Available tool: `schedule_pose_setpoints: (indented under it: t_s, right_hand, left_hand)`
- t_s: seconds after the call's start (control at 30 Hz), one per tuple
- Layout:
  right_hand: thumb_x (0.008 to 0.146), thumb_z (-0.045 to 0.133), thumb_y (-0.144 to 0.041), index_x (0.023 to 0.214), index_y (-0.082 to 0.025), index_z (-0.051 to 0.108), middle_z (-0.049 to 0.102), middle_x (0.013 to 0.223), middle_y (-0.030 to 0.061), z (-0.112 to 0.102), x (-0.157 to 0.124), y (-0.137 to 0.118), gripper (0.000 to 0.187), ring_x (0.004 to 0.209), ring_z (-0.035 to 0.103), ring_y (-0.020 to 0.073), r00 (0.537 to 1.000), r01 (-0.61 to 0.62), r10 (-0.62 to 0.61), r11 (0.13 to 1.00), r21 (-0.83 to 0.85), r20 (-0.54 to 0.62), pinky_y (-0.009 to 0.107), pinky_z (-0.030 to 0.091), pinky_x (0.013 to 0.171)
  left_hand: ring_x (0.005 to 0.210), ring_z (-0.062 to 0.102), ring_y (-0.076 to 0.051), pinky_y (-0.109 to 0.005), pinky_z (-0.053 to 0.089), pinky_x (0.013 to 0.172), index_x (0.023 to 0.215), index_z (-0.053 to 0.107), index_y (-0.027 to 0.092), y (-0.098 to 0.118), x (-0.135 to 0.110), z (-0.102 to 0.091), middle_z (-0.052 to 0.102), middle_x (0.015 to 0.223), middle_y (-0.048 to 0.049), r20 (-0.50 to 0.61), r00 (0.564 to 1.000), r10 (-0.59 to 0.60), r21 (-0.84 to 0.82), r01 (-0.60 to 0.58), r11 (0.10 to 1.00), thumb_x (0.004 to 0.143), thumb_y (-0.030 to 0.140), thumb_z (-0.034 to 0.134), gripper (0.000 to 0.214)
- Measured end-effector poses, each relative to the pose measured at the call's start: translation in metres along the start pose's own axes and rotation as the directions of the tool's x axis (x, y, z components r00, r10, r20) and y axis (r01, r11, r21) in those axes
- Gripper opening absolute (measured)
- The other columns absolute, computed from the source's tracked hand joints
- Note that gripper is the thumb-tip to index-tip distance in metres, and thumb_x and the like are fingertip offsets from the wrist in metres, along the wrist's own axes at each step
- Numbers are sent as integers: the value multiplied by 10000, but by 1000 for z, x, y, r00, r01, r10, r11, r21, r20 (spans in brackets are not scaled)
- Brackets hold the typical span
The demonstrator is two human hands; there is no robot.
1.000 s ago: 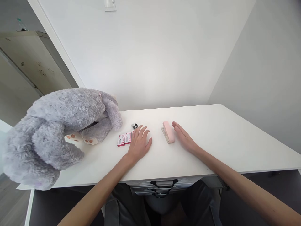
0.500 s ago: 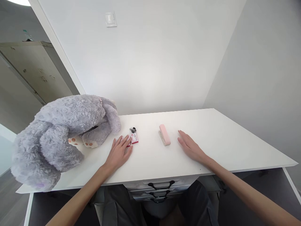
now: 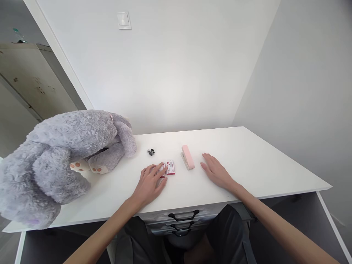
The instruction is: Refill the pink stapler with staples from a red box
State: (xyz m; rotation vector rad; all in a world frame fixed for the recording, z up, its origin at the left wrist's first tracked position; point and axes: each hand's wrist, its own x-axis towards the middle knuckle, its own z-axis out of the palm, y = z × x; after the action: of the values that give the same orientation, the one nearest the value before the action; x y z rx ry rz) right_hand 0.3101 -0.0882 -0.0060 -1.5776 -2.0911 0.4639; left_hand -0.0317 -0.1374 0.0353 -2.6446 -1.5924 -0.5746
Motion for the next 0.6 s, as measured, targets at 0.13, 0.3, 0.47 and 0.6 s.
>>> schedule_pose_setpoints:
  t_s: [0.13,0.3,0.47,0.6]
  right_hand:
    - [1055,206,-641,1609,-188,357,341,1684,111,1,2,1,732,1582,253,290,1000,19,-19,1000,-7,-25,553,214,1301]
    - [1056,215,-637,1594,-213,392,380,1667,97,1,2,1,707,1573,283,280,999,26,-26,1000,-9,-44,544,236,1296]
    - [1056,199,-635,1586,-184,406,390,1661,99,-3,2,-3,727,1573,281,282,1000,1,-1,1000,-4,-28,533,249,1293]
    - [1054,210,-634,1577,-206,420,414,1648,92,-3,2,-3,708,1561,310,285,999,-5,6,1000,11,-42,549,282,1275]
  left_hand:
    - [1394,428,-342,-575,391,1145,1521,486,371,-2,4,0,451,1616,-36,16,1000,-2,-80,3,997,1023,445,503,503]
    - [1414,415,-348,-535,404,1149,1593,355,310,-22,7,-10,506,1547,-100,54,997,-46,-198,56,979,972,530,586,699]
    - [1322,514,-347,-507,467,1075,1575,393,311,-34,10,-20,582,1447,-109,115,991,-74,-265,103,959,934,547,635,724]
    - [1298,533,-344,-492,486,1046,1569,405,334,-34,11,-19,603,1434,-94,97,991,-90,-279,113,954,898,557,686,761]
